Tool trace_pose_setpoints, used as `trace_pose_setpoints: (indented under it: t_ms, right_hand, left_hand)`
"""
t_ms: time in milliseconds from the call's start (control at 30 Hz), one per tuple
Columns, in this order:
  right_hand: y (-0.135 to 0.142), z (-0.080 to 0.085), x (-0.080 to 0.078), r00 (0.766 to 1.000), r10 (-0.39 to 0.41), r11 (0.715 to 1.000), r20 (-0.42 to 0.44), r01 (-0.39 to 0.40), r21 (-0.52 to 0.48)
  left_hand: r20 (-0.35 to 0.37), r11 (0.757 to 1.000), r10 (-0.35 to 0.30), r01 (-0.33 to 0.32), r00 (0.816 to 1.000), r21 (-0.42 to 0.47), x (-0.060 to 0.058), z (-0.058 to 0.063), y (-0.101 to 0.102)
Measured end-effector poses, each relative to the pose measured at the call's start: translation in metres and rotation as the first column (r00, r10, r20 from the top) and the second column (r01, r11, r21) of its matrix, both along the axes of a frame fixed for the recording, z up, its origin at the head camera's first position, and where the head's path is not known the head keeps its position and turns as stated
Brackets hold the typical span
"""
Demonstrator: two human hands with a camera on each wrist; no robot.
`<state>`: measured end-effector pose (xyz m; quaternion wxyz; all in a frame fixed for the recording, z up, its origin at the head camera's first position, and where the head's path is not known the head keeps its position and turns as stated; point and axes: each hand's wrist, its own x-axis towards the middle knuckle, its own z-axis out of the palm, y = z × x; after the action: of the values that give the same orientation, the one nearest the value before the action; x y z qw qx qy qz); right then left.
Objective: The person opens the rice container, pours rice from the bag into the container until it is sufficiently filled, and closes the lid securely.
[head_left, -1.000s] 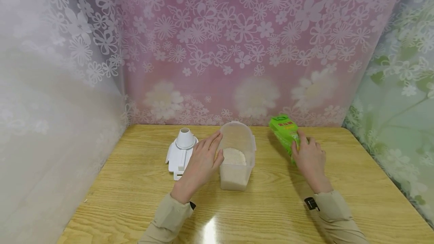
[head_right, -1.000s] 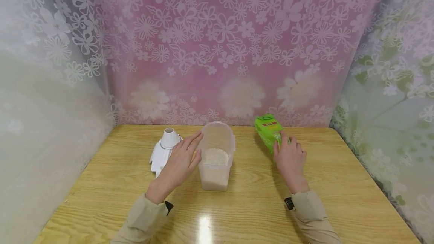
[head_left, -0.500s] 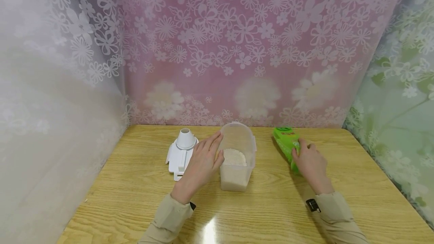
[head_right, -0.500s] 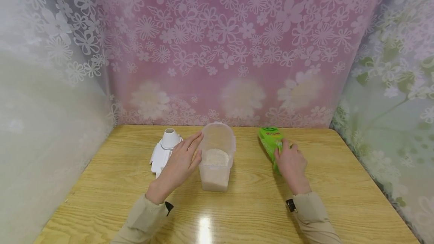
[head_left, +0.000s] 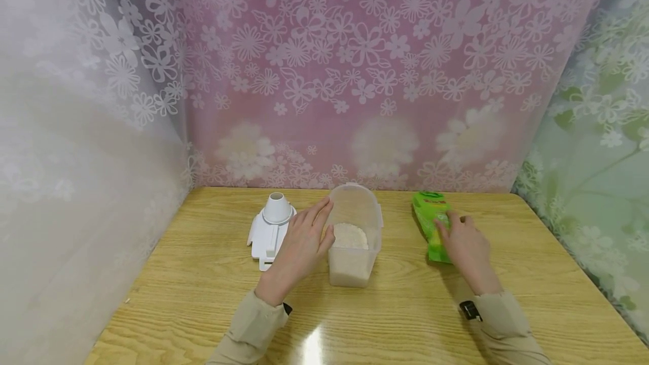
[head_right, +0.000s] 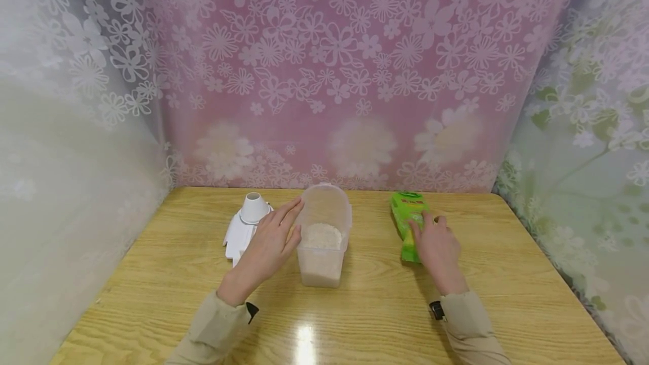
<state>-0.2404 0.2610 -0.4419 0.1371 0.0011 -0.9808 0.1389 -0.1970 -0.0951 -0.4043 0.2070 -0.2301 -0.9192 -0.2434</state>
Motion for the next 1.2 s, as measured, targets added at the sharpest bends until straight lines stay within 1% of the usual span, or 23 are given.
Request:
trace_pose_setpoints:
  t_ms: [100, 200, 333, 467, 567, 700, 1033, 1200]
  right_hand:
    - [0.002, 0.0, 0.001, 0.998, 0.008, 1.0, -0.064, -0.009, -0.014]
    - [0.003, 0.0, 0.002, 0.991, 0.019, 1.0, -0.133, -0.019, -0.003]
    - [0.002, -0.001, 0.004, 0.983, 0.071, 0.997, -0.171, -0.067, 0.03]
    - [0.0, -0.003, 0.006, 0.977, 0.147, 0.987, -0.152, -0.135, 0.084]
    - [-0.001, -0.006, 0.007, 0.978, 0.175, 0.98, -0.11, -0.162, 0.118]
    - [-0.002, -0.008, 0.008, 0.98, 0.177, 0.978, -0.086, -0.165, 0.131]
    - [-0.002, -0.008, 0.009, 0.975, 0.19, 0.975, -0.118, -0.173, 0.14]
    - [-0.002, -0.007, 0.011, 0.978, 0.19, 0.972, -0.09, -0.174, 0.156]
  left_hand:
    - [0.0, 1.0, 0.002, -0.002, 1.0, -0.002, 0.0, 0.0, 0.0]
    - [0.002, 1.0, 0.001, -0.001, 1.0, -0.001, 0.0, 0.0, 0.0]
    - [0.006, 1.0, 0.0, 0.0, 1.0, 0.001, 0.0, 0.0, -0.001]
    - [0.014, 1.0, -0.005, 0.005, 1.0, 0.0, 0.0, 0.001, -0.001]
    - [0.024, 1.0, -0.01, 0.01, 1.0, -0.001, 0.0, 0.001, -0.001]
    - [0.027, 1.0, -0.013, 0.013, 1.0, 0.0, 0.0, 0.001, -0.001]
    - [0.018, 1.0, -0.008, 0.008, 1.0, -0.004, 0.0, 0.001, 0.0]
    - [0.005, 1.0, -0.012, 0.012, 1.0, 0.001, 0.0, 0.001, 0.0]
